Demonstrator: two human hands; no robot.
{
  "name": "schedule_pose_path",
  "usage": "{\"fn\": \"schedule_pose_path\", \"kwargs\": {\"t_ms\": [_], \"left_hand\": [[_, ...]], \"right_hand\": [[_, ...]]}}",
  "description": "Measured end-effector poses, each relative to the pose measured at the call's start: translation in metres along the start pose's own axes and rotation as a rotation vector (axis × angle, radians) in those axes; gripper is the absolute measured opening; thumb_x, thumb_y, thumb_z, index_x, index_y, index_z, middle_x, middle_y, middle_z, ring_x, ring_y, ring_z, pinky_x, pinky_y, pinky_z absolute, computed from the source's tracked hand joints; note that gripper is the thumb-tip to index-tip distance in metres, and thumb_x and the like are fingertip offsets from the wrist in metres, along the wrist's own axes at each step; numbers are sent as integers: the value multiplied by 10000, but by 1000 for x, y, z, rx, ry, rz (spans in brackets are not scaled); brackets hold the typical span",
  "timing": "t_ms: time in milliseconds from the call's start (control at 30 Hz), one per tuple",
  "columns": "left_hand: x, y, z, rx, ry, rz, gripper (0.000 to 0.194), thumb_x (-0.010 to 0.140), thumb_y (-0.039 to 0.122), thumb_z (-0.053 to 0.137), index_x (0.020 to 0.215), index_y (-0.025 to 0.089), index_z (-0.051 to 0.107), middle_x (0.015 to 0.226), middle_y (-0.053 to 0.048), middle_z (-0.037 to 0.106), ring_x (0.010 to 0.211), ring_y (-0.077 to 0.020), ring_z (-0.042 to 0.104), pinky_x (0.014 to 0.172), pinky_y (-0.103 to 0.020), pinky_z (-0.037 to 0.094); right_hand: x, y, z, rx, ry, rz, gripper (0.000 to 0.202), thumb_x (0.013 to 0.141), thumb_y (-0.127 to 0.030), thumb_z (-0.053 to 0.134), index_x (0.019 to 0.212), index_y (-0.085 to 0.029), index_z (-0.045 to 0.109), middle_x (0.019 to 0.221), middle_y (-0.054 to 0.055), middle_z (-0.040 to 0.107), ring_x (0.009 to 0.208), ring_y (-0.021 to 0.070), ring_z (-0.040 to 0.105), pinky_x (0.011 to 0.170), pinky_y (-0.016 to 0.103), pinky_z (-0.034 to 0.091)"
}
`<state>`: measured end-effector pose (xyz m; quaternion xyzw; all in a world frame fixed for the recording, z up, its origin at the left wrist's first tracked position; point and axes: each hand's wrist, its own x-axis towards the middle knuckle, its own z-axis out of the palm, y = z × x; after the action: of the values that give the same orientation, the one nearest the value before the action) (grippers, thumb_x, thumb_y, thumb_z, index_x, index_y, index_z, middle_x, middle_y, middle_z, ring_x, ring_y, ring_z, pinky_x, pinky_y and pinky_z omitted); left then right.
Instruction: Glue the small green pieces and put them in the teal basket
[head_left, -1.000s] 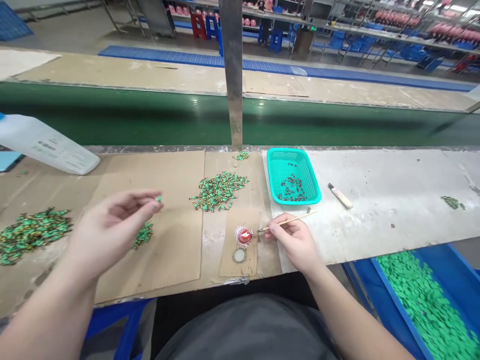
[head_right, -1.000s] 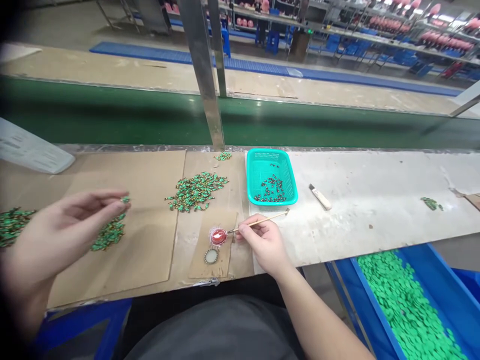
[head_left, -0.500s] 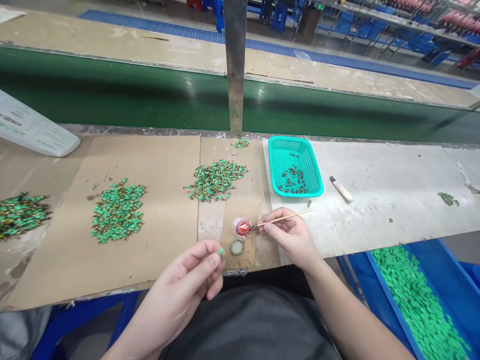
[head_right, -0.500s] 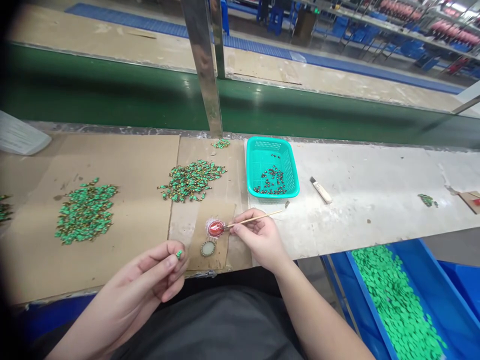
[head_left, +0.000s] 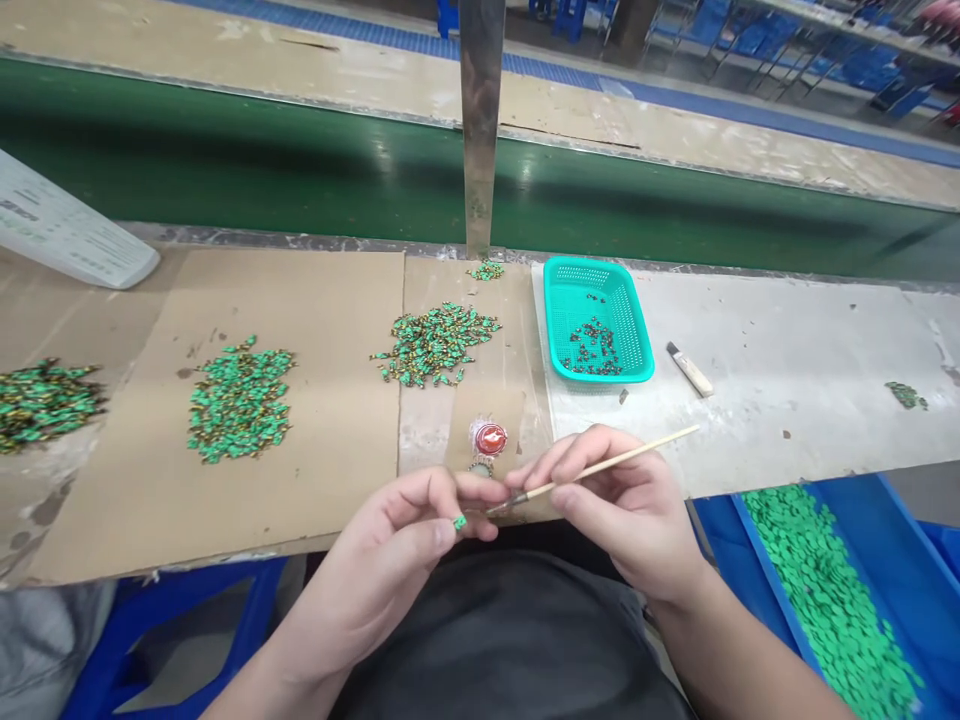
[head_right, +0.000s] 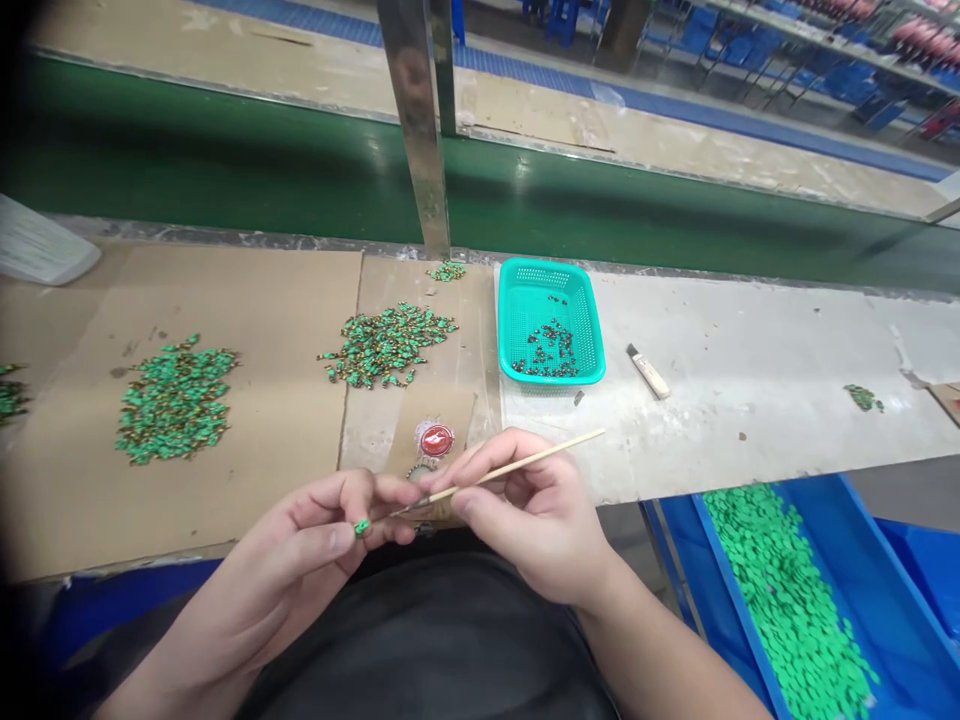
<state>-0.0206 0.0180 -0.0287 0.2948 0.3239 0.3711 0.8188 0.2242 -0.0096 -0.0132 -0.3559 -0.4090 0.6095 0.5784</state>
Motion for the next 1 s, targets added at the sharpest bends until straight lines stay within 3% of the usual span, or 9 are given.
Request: {"fn": "schedule_pose_path", "kwargs": {"t_ms": [167, 300, 733, 1000], "left_hand": [[1, 0, 5, -34, -103, 8, 186, 946, 367, 1062, 886, 248, 932, 1121, -36, 949, 993, -189, 833, 944, -255, 696], [-3, -1, 1, -10, -134, 7, 193, 982, 383, 1032, 912, 244, 918, 1122, -30, 929, 1010, -184, 833, 965, -251, 680], [-3, 2, 3, 63, -131, 20, 246, 991, 426, 1026, 907, 242, 886, 1096, -35, 907, 960, -167, 801, 926, -231, 652], [-6, 5, 6, 176, -105, 53, 262, 1011, 422, 1010, 881, 245, 866, 1082, -50, 910, 1043, -194, 824, 939, -229, 638]], "right_hand": [[-8, -9, 10, -22, -16, 20, 198, 1043, -97, 937, 1105, -284, 913, 1119, 29, 967, 1092, 207, 953, 1021, 306, 763], [-9, -11, 12, -72, -3, 30, 196, 1028, -99, 946, 1090, -283, 921, 1101, 30, 969, 1061, 201, 954, 988, 280, 759], [-9, -17, 14, -209, -27, -17, 212, 1016, -76, 910, 1088, -275, 916, 1066, 35, 957, 973, 195, 941, 919, 283, 757], [-2, -29, 17, -363, -71, -13, 159, 1005, -118, 929, 1023, -262, 863, 963, 34, 931, 906, 226, 920, 842, 330, 740]]}}
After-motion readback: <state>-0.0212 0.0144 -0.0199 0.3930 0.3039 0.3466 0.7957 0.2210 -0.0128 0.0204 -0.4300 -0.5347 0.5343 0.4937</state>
